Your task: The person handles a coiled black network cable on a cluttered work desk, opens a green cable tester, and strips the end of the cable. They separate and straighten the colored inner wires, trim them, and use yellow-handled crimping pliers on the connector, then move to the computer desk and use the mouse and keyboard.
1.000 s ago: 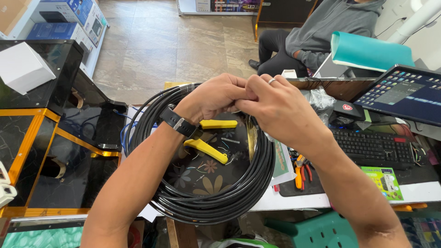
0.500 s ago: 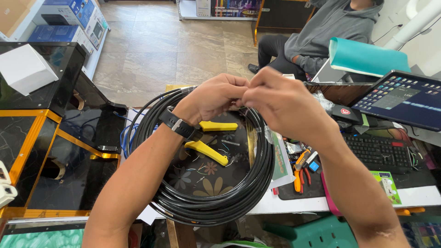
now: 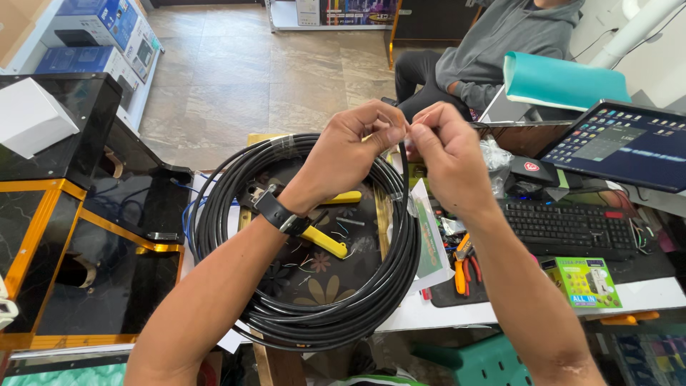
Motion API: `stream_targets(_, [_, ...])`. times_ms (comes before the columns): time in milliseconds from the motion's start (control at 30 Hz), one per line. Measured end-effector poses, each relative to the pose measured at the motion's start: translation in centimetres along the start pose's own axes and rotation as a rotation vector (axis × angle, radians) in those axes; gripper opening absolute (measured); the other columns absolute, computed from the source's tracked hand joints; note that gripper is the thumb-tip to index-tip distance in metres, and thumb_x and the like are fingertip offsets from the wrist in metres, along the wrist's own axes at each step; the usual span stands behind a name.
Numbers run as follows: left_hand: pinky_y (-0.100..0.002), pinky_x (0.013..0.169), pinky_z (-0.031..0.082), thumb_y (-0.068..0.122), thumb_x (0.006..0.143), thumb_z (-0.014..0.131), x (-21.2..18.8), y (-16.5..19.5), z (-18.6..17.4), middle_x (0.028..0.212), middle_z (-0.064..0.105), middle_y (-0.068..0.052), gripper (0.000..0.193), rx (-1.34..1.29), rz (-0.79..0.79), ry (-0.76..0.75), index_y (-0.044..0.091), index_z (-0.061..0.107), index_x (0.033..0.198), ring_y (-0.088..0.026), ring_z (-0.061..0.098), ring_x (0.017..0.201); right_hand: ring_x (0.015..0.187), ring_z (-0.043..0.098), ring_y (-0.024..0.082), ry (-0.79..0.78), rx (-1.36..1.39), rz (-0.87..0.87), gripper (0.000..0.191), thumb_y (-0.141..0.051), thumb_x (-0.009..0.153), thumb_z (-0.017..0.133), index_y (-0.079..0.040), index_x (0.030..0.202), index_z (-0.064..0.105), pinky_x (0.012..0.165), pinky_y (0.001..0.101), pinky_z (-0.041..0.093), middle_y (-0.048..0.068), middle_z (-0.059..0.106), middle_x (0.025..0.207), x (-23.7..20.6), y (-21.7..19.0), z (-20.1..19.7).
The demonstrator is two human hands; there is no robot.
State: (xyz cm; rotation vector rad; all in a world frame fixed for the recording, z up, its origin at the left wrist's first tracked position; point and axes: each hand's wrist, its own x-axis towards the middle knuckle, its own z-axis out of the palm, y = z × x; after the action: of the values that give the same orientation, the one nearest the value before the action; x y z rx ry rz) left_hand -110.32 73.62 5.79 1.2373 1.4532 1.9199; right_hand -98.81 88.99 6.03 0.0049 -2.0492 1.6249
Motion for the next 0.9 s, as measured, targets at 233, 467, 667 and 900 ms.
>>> stream_targets(233, [-0.023,0.070,0.056,0.012,0.101,0.064,-0.3,0.3,0.1,0.090,0.070,-0.002,0.015,-0.068,-0.085,-0.069,-0.003,0.065,0.102,-0.007,0.071,0.081,0.096,0.054,0.006,-0.054,-0.016,-0.128,0.009,0.002,0.107,0.058,-0.001,0.102,0.051,0.084,0.0220,0.048,0.002,0.053,0.110,0.6,0.4,-0.9])
stream_targets(467, [-0.023,0.076,0.054,0.012,0.103,0.067,-0.3,0.0,-0.5,0.098,0.075,-0.013,0.017,-0.332,-0.177,-0.167,-0.003,0.068,0.111,-0.009,0.063,0.081,0.099,0.055,0.008,-0.097,-0.147,-0.195,0.009,0.003,0.107,0.058,0.001,0.100,0.052,0.091,0.0226,0.049,0.003,0.054,0.110,0.7,-1.0,-1.2])
stream_targets(667, [-0.025,0.081,0.057,0.012,0.099,0.067,-0.4,-0.2,-0.7,0.097,0.075,-0.010,0.017,-0.435,-0.233,-0.187,-0.003,0.068,0.108,-0.012,0.071,0.088,0.099,0.057,0.006,-0.104,-0.092,-0.142,0.008,-0.002,0.106,0.060,0.000,0.101,0.055,0.088,0.0227,0.051,0.003,0.056,0.111,0.6,-2.1,-0.8])
stream_targets(900, [-0.022,0.074,0.054,0.016,0.100,0.068,-0.9,0.1,-1.2,0.095,0.075,-0.009,0.015,-0.273,-0.174,-0.082,0.001,0.069,0.104,-0.008,0.069,0.085,0.079,0.055,0.006,-0.157,-0.257,0.223,0.014,-0.014,0.104,0.062,-0.001,0.101,0.068,0.071,0.0223,0.045,-0.001,0.063,0.083,0.2,-4.1,-2.4])
